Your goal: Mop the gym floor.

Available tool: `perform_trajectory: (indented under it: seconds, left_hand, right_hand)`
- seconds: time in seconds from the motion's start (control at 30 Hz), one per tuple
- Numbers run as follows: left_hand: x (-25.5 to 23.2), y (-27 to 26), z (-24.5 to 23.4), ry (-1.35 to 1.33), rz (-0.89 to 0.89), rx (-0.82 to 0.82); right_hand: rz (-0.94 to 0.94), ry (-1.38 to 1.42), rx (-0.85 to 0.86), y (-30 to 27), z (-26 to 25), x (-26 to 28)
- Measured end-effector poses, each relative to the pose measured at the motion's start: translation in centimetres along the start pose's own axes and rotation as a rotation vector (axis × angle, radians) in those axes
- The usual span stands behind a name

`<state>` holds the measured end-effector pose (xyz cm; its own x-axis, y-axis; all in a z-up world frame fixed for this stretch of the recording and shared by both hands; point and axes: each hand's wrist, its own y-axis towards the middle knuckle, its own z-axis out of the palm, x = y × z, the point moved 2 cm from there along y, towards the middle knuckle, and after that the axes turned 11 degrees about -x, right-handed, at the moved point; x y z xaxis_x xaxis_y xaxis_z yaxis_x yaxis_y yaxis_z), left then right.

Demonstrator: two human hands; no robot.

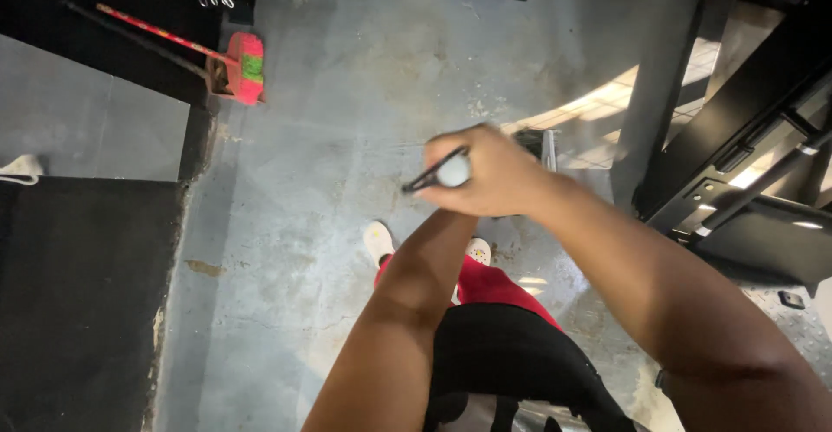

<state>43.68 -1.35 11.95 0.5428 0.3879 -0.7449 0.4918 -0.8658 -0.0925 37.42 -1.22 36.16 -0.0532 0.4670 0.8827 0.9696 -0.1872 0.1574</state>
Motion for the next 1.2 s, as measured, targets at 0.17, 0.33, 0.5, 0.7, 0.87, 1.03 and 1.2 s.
perform_trajectory:
  seconds: [0.17, 0.33, 0.5, 0.7, 0.87, 1.03, 1.2]
  left_hand:
    - [8.8, -1.5, -6.9, 0.062, -0.021, 0.005]
    - [20.3, -5.7, -17.6, 0.143, -0.097, -0.014]
    - [29.1, -10.4, -26.4, 0.221, -0.159, -0.028]
    - [35.8, -14.7, -33.5, 0.297, -0.199, -0.008]
    - [38.6, -15.2, -36.4, 0.323, -0.172, 0.063]
    - [43.7, -15.9, -36.5, 0.37, -0.542, 0.029]
    - [47.0, -15.7, -29.7, 0.405, -0.45, -0.109]
  right_hand:
    - [0.079, 0.015, 0.143, 5.9, 8.4, 2.7]
    - [0.048, 0.241, -0.024, 14.1, 19.0, 4.3]
    - [-0.074, 0.368, 0.024, 20.0, 26.0, 7.8]
    - [-0.3, 0.539, -0.026, 23.4, 30.8, 8.6]
    - [-0.329, 0.723, -0.054, 23.6, 32.5, 4.6]
    - [-0.303, 0.748, -0.011, 22.1, 32.1, 1.1]
    - [-0.016, 0.642, -0.216, 16.5, 34.5, -7.2]
